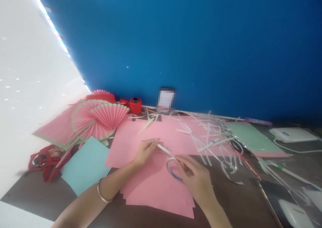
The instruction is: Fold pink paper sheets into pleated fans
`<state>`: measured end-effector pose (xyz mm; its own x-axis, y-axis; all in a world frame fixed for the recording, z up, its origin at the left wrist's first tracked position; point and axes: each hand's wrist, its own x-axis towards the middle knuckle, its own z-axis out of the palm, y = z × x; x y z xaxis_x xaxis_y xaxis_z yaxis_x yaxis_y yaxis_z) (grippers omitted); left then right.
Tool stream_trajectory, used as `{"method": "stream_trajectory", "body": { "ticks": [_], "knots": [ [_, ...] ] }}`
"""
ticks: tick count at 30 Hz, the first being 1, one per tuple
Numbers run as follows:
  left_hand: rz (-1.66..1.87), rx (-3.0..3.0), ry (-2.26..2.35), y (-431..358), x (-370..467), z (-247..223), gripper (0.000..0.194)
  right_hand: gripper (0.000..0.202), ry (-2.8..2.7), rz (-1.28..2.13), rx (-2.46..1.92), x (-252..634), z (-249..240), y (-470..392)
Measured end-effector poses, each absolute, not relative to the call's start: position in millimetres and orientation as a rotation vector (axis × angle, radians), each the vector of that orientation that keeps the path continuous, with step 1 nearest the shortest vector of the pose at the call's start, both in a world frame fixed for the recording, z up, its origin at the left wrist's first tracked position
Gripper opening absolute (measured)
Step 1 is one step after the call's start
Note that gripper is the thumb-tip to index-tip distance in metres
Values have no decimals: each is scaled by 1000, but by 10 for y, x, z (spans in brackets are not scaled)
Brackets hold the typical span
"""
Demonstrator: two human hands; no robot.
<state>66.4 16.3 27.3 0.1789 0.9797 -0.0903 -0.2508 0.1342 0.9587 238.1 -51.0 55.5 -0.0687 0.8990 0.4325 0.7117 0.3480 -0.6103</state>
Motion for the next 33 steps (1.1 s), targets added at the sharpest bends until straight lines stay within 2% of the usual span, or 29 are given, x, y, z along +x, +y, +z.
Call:
{"method": "stream_trajectory", "body": {
  "ticks": [5,10,33],
  "knots": [
    [1137,978,935,173,648,248,41,25,-2107,-263,-1232,2423,595,-541],
    [1125,905,903,183,629,261,43,30,-2177,-560,-1203,2473,604,-543],
    [1088,669,796,219,629,196,45,39,-2220,-525,-1227,2623,456,-483]
  ]
}}
